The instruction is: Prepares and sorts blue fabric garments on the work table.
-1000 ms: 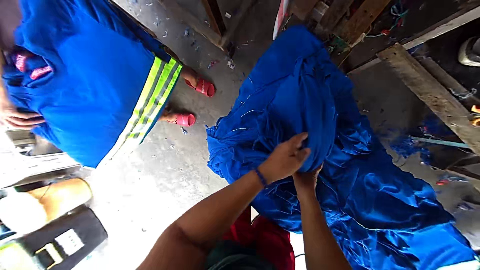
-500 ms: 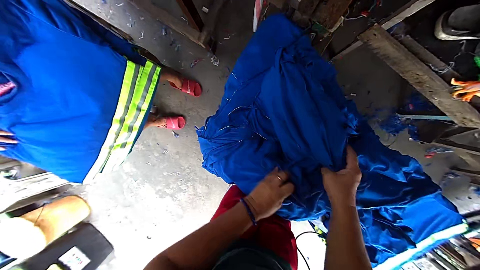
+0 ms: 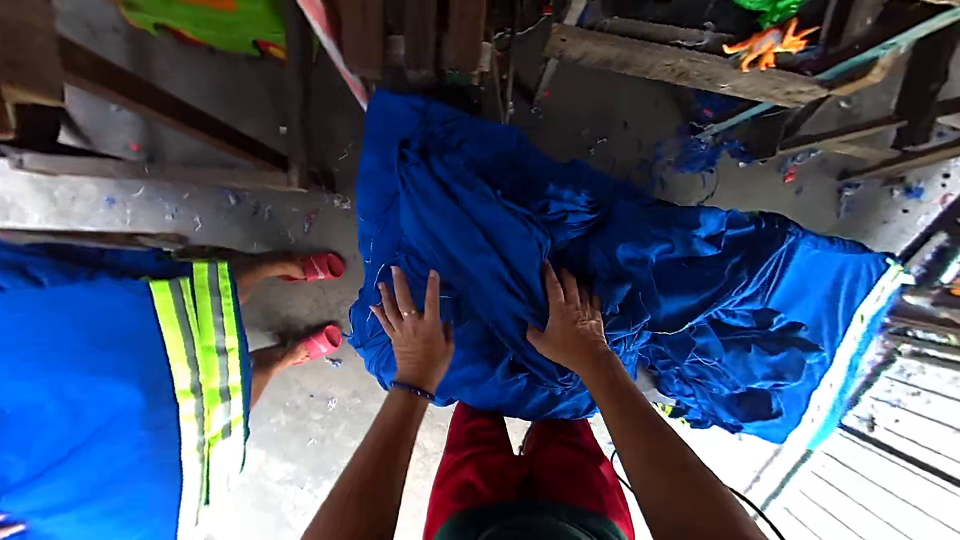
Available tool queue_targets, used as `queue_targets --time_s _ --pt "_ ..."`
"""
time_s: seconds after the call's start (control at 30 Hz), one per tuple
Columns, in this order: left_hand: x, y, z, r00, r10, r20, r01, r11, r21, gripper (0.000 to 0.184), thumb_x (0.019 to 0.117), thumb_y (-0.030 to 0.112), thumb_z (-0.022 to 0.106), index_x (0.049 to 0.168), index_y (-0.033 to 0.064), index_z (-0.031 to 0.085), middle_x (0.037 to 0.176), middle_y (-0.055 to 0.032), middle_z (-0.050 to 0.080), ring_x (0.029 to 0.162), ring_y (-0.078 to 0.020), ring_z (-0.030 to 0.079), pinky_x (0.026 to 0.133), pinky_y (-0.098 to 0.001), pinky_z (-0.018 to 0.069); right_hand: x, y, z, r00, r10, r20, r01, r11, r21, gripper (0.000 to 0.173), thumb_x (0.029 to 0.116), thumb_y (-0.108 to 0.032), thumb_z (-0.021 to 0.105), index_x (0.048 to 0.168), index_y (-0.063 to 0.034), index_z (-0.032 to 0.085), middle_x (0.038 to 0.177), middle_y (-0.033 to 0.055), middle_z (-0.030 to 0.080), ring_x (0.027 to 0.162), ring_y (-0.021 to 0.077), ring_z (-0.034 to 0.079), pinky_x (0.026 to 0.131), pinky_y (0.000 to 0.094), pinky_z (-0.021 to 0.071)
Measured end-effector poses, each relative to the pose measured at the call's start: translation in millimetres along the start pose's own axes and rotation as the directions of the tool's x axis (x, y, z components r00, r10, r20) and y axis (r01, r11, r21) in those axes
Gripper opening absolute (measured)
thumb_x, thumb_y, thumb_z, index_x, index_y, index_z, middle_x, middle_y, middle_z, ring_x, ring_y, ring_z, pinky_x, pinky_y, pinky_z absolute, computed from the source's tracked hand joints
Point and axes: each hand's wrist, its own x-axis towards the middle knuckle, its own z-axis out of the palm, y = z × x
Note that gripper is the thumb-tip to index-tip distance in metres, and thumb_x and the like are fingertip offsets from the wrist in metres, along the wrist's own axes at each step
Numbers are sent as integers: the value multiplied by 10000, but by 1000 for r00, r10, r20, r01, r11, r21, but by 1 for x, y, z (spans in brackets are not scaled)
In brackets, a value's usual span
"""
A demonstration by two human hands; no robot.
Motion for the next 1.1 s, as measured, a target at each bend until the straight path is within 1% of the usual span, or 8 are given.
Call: queue_targets --time_s 0.1,0.23,0.37,0.57,0.7,0.83,1.0,1.1 --pt "37 -31 7 999 10 38 -12 998 66 821 780 205 884 1513 187 517 1624 -329 245 1355 -631 367 951 -795 346 -1 -4 -1 989 96 114 -92 995 -37 1071 832 -433 796 1666 -245 152 1646 226 274 1420 458 409 1079 634 399" --pt "64 -70 -11 999 -12 38 13 999 -46 520 818 -57 727 1321 63 670 1355 -324 550 1252 -535 528 989 -698 442 -2 -36 0 984 72 164 -89 991 98 978 878 -205 781 1659 -195 193 1524 292 399 1233 473 574 954 597 524" --pt "79 -90 -13 979 -192 64 196 978 -69 476 912 -15 664 1381 -12 584 1405 -378 496 1310 -539 495 1047 -703 396 15 -58 42 969 14 245 -82 960 266 918 942 -167 717 1664 -264 159 1585 270 338 1311 440 537 1046 553 489" --pt "53 -41 -23 952 -303 41 304 952 -39 714 847 3 688 1524 45 463 1576 -362 295 1412 -605 305 1078 -770 267 26 -34 44 945 -64 320 -78 909 410 983 937 -207 737 1671 -246 84 1620 286 246 1334 452 512 1055 577 483" --pt "28 30 -30 981 78 -179 -113 976 -189 703 822 117 680 1452 -106 460 1559 -403 285 1453 -559 287 1162 -659 282 -25 0 15 948 -262 182 176 905 388 888 904 -337 767 1639 -196 289 1669 254 218 1520 421 291 1203 560 328" --pt "84 88 -22 905 392 -166 -417 893 -169 520 847 143 651 1355 35 629 1543 -235 457 1467 -428 375 1182 -654 259 -65 54 47 951 -267 152 210 925 316 845 896 -201 749 1618 -105 322 1680 202 244 1534 367 296 1226 529 307" --pt "178 57 -57 937 -202 -284 154 971 -184 659 924 315 679 1488 29 491 1580 -301 346 1435 -500 351 1115 -653 331 -80 79 68 952 -205 227 140 952 274 845 898 -97 717 1632 -141 301 1698 157 222 1566 339 224 1233 540 278" --pt "219 6 -60 863 -505 29 486 811 -326 1007 886 539 741 1606 43 240 1564 -321 361 1437 -493 372 1140 -661 340 -73 73 60 943 -189 275 104 950 295 817 915 -114 705 1627 -118 305 1692 164 234 1565 324 229 1252 512 247"
